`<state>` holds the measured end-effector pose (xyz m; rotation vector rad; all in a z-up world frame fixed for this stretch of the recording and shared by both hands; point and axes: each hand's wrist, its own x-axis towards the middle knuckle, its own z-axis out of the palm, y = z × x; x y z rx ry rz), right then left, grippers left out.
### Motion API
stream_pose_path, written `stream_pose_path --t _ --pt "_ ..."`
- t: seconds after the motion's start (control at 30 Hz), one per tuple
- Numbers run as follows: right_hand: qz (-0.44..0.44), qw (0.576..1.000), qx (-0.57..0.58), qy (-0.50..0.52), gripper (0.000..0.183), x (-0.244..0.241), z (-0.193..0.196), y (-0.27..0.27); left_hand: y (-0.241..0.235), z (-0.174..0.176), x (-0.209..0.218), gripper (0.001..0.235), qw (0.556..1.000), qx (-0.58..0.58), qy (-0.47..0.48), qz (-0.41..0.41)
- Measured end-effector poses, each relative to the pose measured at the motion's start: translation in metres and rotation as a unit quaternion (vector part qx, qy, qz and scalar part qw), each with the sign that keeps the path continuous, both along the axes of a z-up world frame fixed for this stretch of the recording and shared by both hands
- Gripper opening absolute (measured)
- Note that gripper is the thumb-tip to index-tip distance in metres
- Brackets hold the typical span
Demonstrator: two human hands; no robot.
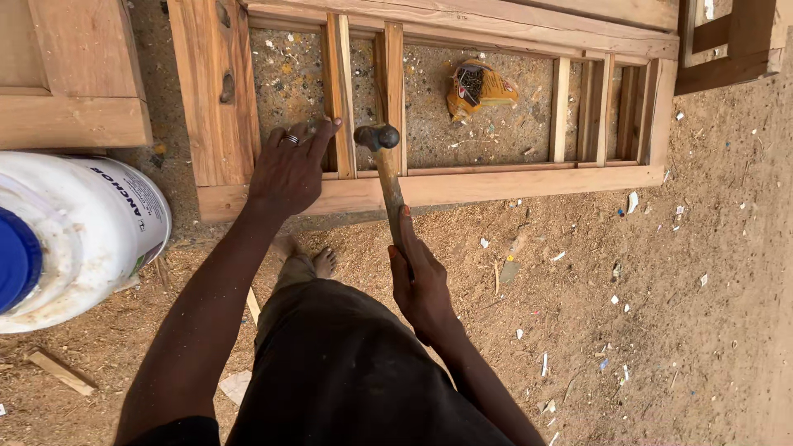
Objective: The person assembles a wooden frame by hammering nails into the joints. They pick up nails from a packet and use a hammer to secure the wooden slats together on a dirt ground.
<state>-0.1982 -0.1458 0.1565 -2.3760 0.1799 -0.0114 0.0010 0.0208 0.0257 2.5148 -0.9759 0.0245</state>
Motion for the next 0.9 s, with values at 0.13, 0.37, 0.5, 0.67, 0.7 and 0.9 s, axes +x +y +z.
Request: stream_pose_path --t 0.13,0.37,0.5,0.67,0.7,0.9 --pt "0.013 0.998 0.007 0.055 0.069 0.004 -0.018 0.003 0.001 -0.006 0.004 0.073 0.997 0.039 0.062 -0.011" --pt "-0.021 1.000 -0.006 0.016 0.070 -0.002 -0.027 0.005 0.002 -0.006 0.005 0.071 0.999 -0.004 0.053 -0.011" --pt "-0.033 0.996 -0.077 -0.038 0.071 -0.011 -0.018 0.013 0.000 -0.005 0.007 0.071 0.995 0.035 0.090 -0.009" --pt "-0.024 0.978 -0.058 0.199 0.070 0.004 -0.027 0.010 -0.001 -0.010 0.006 0.076 0.998 0.007 0.055 -0.017" --pt "-0.022 0.984 -0.045 0.170 0.070 0.009 -0.027 0.008 0.000 -0.009 0.005 0.076 0.999 0.015 0.040 -0.014" --pt "-0.039 0.997 -0.059 -0.031 0.070 -0.015 -0.026 0.006 0.003 -0.006 0.006 0.075 0.996 0.046 0.081 -0.010"
